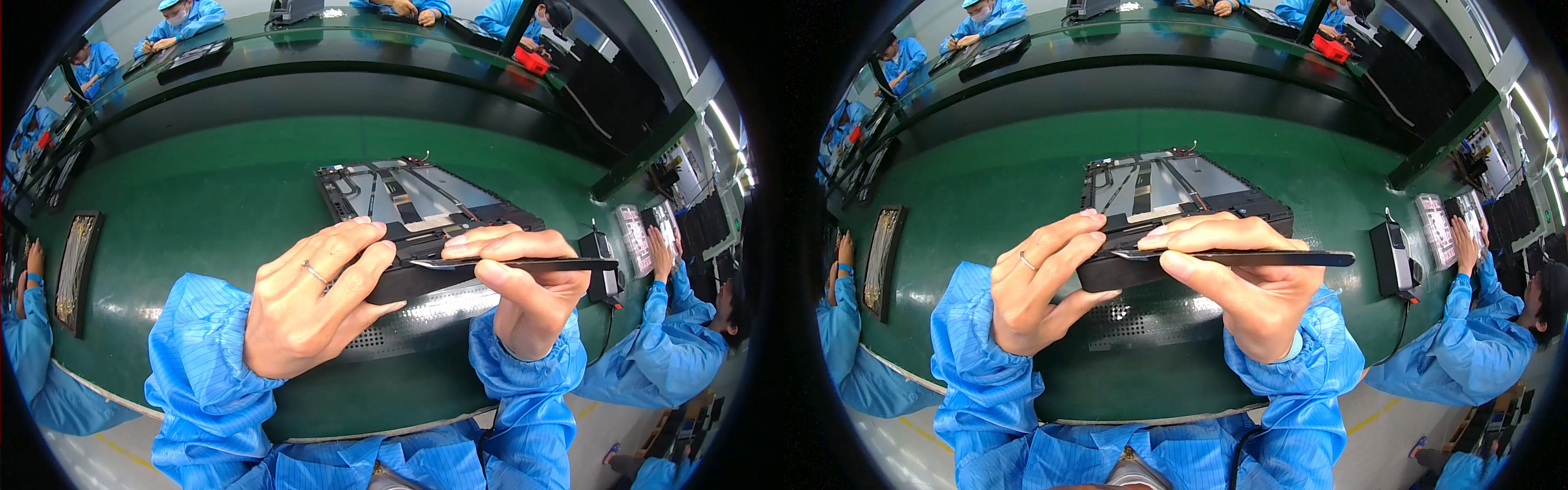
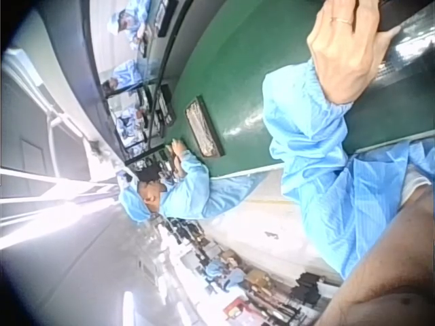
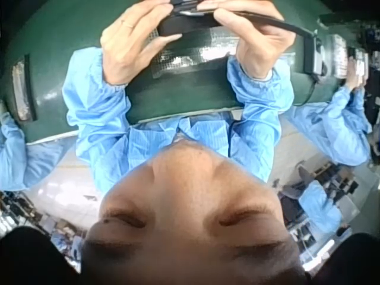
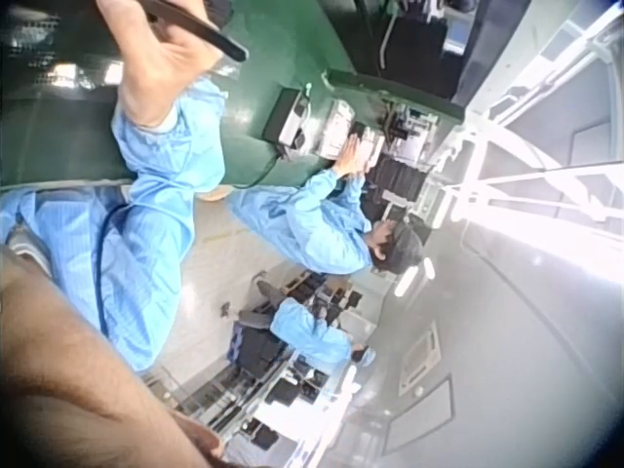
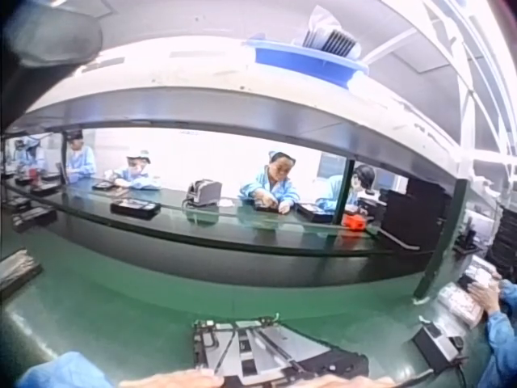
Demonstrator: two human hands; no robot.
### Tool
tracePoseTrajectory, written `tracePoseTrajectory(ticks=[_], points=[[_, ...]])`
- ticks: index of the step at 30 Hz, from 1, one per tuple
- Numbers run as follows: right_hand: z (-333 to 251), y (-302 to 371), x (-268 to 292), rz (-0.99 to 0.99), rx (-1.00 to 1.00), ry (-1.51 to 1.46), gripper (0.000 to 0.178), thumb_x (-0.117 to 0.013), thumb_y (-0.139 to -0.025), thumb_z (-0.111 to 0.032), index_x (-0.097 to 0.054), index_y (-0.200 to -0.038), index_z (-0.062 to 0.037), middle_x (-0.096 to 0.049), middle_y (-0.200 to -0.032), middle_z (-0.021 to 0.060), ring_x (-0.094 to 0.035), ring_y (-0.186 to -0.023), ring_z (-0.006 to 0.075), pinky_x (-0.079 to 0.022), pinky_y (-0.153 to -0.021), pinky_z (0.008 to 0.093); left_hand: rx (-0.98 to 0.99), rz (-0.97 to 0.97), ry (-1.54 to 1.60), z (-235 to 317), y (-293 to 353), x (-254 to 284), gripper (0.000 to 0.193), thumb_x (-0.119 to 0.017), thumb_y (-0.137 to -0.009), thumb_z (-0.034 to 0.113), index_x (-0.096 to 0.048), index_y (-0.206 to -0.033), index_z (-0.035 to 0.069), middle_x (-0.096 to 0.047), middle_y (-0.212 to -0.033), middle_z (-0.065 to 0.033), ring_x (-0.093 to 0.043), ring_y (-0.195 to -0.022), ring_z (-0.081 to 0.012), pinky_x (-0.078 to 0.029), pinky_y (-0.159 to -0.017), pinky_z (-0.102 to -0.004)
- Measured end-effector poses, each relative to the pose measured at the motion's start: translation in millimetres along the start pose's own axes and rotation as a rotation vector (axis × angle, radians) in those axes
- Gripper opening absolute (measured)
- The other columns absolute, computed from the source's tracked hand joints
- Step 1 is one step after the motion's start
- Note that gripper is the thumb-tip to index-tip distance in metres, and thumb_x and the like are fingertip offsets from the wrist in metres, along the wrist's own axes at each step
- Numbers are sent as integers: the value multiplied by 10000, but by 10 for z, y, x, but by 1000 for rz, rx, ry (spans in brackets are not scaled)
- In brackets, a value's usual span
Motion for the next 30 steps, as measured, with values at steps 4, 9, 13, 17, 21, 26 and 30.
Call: tracePoseTrajectory(ticks=[4, 9, 13, 17, 21, 26, 30], points=[[-4, -4, -5, -6, 19, 3, 106, -560, -679, 85, -558, -783, 64, -590, -803, 184, -576, -796, 256, -471, -720, 328, -1, 2, -3, 2, 4, 1, 434, -698, -507, 94, -536, -885, -46, -536, -882, -175, -555, -811, -301, -474, -697, -353], [8, 0, 1, -5, 8, 22, 115, -560, -679, 86, -558, -793, 66, -591, -803, 178, -574, -802, 254, -468, -726, 328, 0, 3, -1, -3, 0, -4, 433, -699, -507, 92, -536, -884, -47, -536, -879, -175, -555, -811, -301, -474, -696, -353], [7, 2, -2, -4, 8, 29, 116, -561, -680, 85, -558, -794, 66, -591, -806, 175, -572, -804, 252, -465, -728, 328, -1, 4, 0, -5, 2, -4, 433, -700, -504, 90, -536, -881, -47, -536, -878, -175, -556, -809, -301, -475, -695, -355], [-11, -1, -10, -21, 34, 51, 116, -561, -683, 84, -558, -797, 65, -591, -810, 171, -570, -806, 248, -460, -729, 324, -6, 19, 5, -4, 3, -4, 433, -700, -501, 89, -534, -877, -50, -537, -875, -171, -556, -809, -299, -474, -696, -354], [-6, 11, -6, -22, 34, 49, 123, -560, -683, 86, -556, -804, 62, -591, -812, 170, -569, -809, 247, -458, -730, 324, -58, 44, 11, 13, 21, -11, 405, -692, -514, 86, -544, -877, -17, -539, -862, -179, -563, -787, -300, -484, -689, -364], [0, 4, -13, -28, 23, 28, 127, -559, -686, 84, -555, -810, 58, -591, -813, 169, -568, -812, 249, -457, -729, 326, -225, 145, -71, 100, 65, 13, 331, -667, -555, 81, -566, -867, 35, -546, -839, -193, -576, -741, -303, -500, -652, -376], [-1, -21, -7, -54, 44, 63, 130, -565, -682, 80, -553, -810, 57, -590, -818, 170, -568, -813, 252, -456, -727, 331, -277, 119, -119, 138, 49, -22, 276, -655, -575, 68, -581, -840, 40, -551, -823, -200, -581, -725, -302, -504, -641, -369]])
Point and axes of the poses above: each hand's wrist, its own y-axis away from the middle knuckle, its own x-axis out of the back of the hand, z = x × y, the point moved 10 cm from there along -y, towards the middle knuckle
